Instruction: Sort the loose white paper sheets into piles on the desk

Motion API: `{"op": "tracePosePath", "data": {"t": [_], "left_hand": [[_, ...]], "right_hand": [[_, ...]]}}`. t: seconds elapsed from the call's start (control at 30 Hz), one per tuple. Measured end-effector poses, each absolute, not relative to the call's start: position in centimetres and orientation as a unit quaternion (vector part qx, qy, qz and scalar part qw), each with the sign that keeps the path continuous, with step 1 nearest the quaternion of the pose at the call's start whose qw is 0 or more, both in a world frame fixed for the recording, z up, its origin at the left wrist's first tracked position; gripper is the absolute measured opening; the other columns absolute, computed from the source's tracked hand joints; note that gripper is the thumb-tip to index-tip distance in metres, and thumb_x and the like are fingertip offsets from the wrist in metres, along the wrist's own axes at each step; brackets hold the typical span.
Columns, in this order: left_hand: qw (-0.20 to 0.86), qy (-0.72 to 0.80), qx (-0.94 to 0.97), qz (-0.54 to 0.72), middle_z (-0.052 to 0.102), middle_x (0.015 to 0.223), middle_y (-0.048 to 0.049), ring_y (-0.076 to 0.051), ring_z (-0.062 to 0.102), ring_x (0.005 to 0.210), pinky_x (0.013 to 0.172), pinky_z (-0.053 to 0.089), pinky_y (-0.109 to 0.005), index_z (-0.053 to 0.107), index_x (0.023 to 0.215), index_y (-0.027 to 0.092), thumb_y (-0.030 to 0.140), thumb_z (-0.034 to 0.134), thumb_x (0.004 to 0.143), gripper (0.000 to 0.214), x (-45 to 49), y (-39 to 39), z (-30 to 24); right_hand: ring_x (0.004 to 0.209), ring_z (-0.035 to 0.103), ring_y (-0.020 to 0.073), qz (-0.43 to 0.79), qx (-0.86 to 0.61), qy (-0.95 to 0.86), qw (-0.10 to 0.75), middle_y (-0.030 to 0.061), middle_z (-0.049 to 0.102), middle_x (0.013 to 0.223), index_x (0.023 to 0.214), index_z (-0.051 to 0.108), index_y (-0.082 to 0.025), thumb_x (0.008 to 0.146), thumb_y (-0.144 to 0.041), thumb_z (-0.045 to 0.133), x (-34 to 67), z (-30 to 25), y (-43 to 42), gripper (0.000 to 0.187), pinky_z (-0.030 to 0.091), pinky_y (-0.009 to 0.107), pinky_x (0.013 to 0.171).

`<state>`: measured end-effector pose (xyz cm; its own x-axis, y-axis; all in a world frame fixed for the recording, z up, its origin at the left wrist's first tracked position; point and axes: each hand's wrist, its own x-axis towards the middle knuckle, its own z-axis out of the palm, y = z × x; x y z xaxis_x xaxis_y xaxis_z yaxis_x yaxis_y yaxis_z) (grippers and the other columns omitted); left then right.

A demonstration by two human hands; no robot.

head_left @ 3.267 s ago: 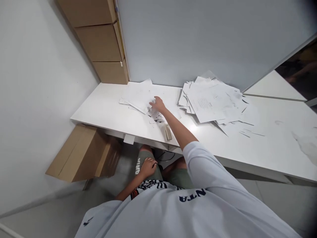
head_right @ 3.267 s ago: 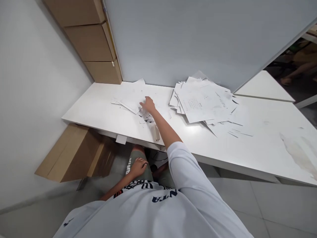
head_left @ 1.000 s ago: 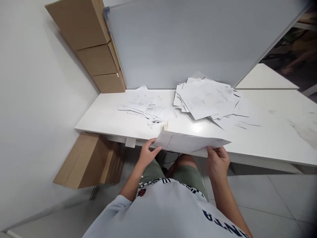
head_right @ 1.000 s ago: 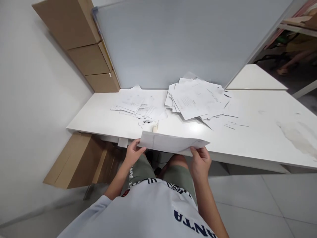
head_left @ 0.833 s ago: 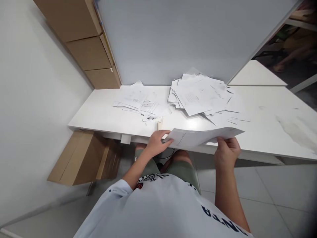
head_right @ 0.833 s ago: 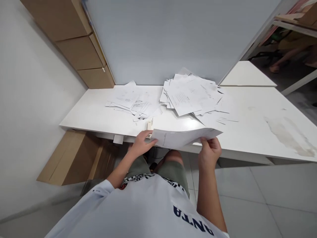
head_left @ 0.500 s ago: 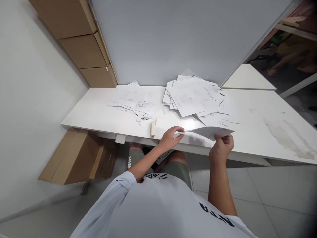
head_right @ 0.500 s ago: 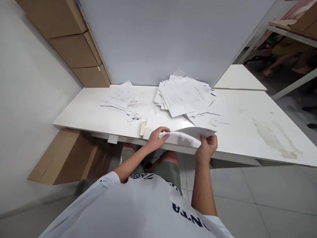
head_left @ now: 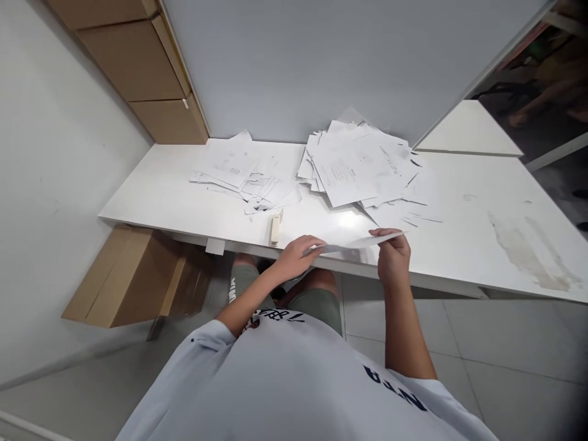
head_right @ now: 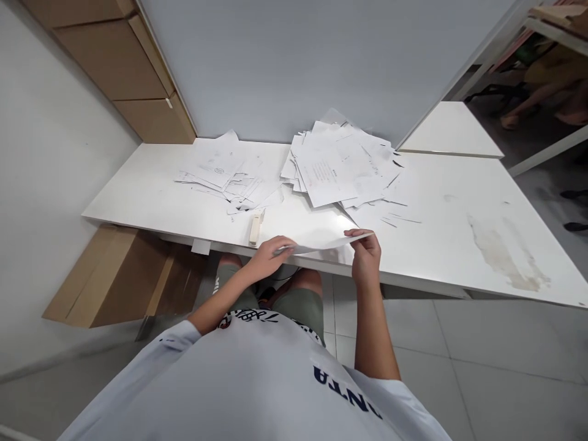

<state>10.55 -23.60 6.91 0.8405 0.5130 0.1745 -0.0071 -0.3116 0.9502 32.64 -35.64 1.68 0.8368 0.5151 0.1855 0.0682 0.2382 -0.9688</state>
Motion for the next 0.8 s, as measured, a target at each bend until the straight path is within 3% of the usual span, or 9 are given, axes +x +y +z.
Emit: {"op": "tracePosePath", "data": {"t": [0.1,0.2,0.3,0.43,0.57,0.67,0.8], "left_hand": [[0.564,0.224,0.761,0.231,0.072,0.107,-0.0061,-0.023,0.064,0.102,0.093,0.048,-0.033,0.072,0.103,0.025,0.036,0.056,0.090,0.024,6.2,-24.6,8.0],[0.568,0.376,0.682,0.267,0.074,0.101,-0.0064,-0.025,0.066,0.098,0.090,0.051,-0.035,0.072,0.099,0.021,0.039,0.062,0.085,0.026,1.8,-25.2,6.4],[0.573,0.499,0.590,0.272,0.074,0.101,-0.0084,-0.026,0.068,0.097,0.088,0.053,-0.038,0.071,0.098,0.017,0.039,0.065,0.080,0.029,-1.4,-24.8,3.4],[0.587,0.540,0.544,0.261,0.069,0.115,-0.0102,-0.026,0.065,0.106,0.093,0.050,-0.038,0.063,0.113,0.018,0.029,0.068,0.077,0.037,-2.7,-22.8,1.0],[0.591,0.561,0.531,0.233,0.069,0.105,-0.0098,-0.024,0.067,0.093,0.082,0.053,-0.038,0.046,0.132,0.019,0.024,0.065,0.080,0.056,-2.1,-20.2,0.9],[0.560,0.557,0.571,0.225,0.066,0.101,-0.0092,-0.021,0.067,0.087,0.080,0.053,-0.036,0.040,0.137,0.019,0.020,0.059,0.083,0.057,-1.7,-18.9,1.2],[0.363,0.552,0.676,0.326,0.050,0.130,-0.0165,-0.024,0.059,0.108,0.091,0.049,-0.039,0.039,0.137,0.021,0.021,0.056,0.086,0.054,0.0,-18.1,3.0]], "right_hand": [[0.087,0.063,0.0190,0.199,-0.609,-0.273,0.718,-0.0002,0.064,0.081,0.079,0.056,-0.024,0.068,-0.030,0.067,30.1,2.4,-36.1,0.017,0.047,0.039,0.089],[0.078,0.059,0.0174,0.285,-0.635,-0.292,0.656,-0.0002,0.063,0.078,0.083,0.060,-0.025,0.070,-0.031,0.069,26.9,2.4,-36.4,0.017,0.048,0.033,0.076],[0.068,0.054,0.0152,0.356,-0.641,-0.273,0.622,-0.0010,0.061,0.077,0.091,0.061,-0.026,0.070,-0.034,0.068,23.7,1.5,-36.2,0.023,0.045,0.028,0.062],[0.059,0.048,0.0123,0.427,-0.646,-0.225,0.592,-0.0023,0.060,0.077,0.093,0.057,-0.026,0.068,-0.033,0.065,21.5,-0.4,-35.2,0.027,0.036,0.023,0.049],[0.062,0.048,0.0121,0.420,-0.677,-0.210,0.567,-0.0012,0.058,0.077,0.084,0.062,-0.023,0.068,-0.032,0.062,21.5,-1.7,-34.3,0.019,0.036,0.023,0.050],[0.065,0.050,0.0131,0.399,-0.687,-0.203,0.573,-0.0005,0.059,0.077,0.086,0.067,-0.021,0.070,-0.033,0.059,21.5,-2.1,-34.1,0.021,0.039,0.025,0.054],[0.071,0.054,0.0153,0.355,-0.696,-0.187,0.595,0.0009,0.064,0.079,0.091,0.070,-0.020,0.071,-0.035,0.060,21.4,-1.9,-33.7,0.027,0.044,0.030,0.066]]}}
